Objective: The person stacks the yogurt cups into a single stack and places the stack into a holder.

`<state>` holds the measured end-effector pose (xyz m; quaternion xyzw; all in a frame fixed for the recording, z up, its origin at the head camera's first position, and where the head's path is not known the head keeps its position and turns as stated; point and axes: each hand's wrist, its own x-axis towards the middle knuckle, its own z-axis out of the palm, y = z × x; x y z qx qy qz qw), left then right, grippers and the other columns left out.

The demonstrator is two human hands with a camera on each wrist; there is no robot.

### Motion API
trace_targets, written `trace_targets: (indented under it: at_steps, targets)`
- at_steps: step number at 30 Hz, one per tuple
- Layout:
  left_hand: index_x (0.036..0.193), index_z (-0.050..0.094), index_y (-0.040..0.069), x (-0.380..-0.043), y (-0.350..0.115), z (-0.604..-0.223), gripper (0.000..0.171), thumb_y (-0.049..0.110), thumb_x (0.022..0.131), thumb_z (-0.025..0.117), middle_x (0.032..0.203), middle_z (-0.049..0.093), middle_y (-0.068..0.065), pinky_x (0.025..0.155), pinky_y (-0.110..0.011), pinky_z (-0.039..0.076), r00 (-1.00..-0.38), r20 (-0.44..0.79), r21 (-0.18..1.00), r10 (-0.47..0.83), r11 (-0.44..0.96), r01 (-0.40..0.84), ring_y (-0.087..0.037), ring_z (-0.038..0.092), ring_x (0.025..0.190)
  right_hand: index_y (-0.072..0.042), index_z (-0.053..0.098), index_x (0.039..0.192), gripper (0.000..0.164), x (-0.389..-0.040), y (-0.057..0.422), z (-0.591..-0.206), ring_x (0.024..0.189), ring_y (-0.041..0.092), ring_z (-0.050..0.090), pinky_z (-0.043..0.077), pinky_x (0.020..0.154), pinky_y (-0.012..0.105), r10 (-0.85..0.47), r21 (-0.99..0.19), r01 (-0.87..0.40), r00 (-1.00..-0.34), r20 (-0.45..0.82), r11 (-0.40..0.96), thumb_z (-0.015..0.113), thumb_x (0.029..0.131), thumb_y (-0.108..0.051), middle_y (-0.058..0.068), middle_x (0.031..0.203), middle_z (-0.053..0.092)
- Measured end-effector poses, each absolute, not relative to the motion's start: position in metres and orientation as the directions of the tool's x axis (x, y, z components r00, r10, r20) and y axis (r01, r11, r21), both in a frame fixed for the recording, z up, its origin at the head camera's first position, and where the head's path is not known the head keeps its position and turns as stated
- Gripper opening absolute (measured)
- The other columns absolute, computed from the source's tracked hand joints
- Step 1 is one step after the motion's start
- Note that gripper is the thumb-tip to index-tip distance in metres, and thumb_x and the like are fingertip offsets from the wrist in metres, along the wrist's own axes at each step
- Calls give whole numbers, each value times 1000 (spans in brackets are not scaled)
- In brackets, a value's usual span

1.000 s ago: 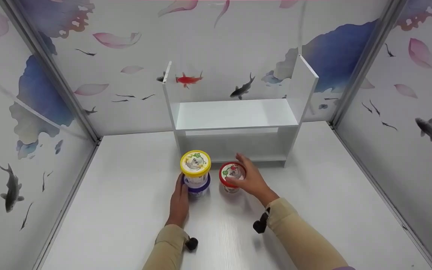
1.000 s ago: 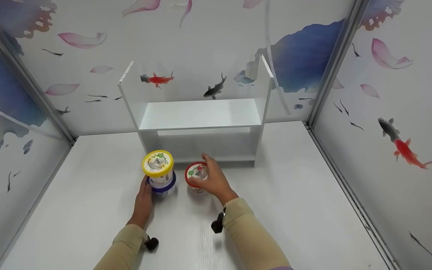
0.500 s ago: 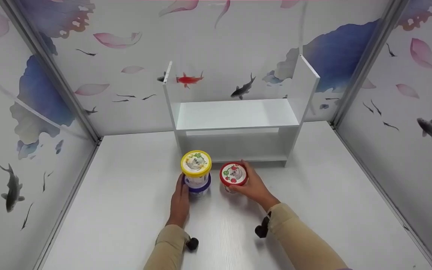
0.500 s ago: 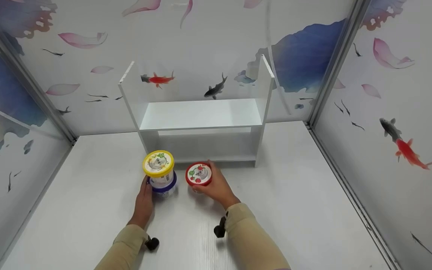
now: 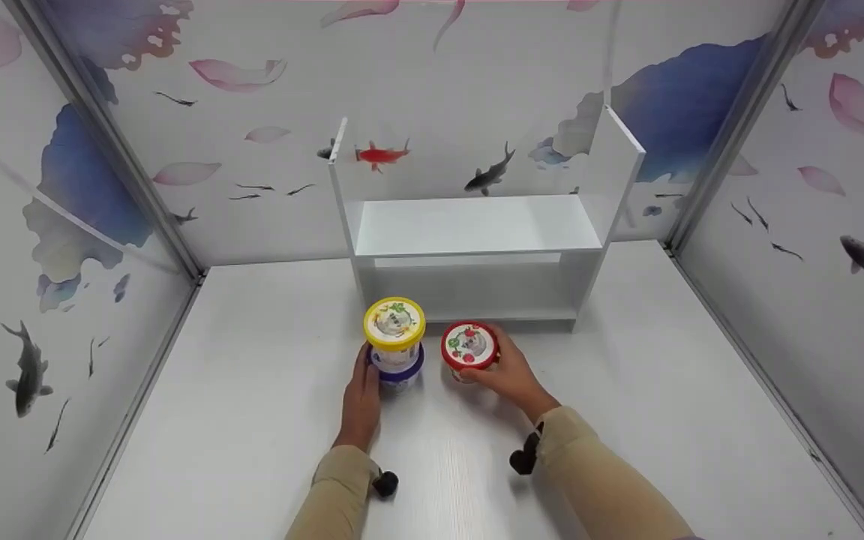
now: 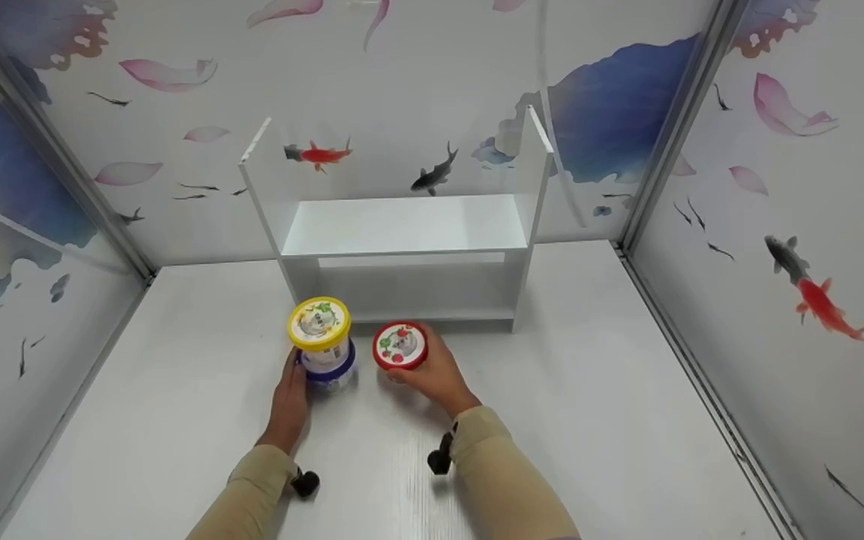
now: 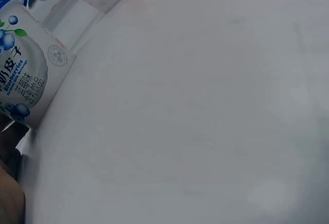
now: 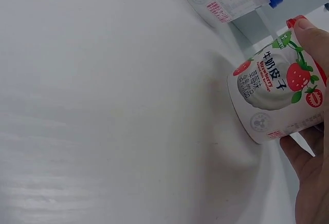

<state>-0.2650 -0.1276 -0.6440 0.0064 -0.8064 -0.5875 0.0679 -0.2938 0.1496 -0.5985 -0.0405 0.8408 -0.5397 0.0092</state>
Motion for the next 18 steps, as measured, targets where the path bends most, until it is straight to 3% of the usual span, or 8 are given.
trace_targets:
  at_steps: [11,18]
  targets:
    - [161,18,41,-267,-127,-645,68,71,100,28,166,26,7,124,-49,18,-992,86,945,-89,324,53,-22,22,153,-15,38,153,106,-295,153,-590,135,28,49,44,110,50,-80,-902,-70,-996,40,425,96,67,-38,7,144,52]
    - [161,18,40,-265,-127,-647,65,67,102,28,166,26,6,124,-48,17,-991,91,944,-95,325,56,-22,22,153,-13,34,155,111,-294,153,-577,133,29,49,46,108,49,-81,-896,-49,-997,15,441,95,67,-43,8,146,50]
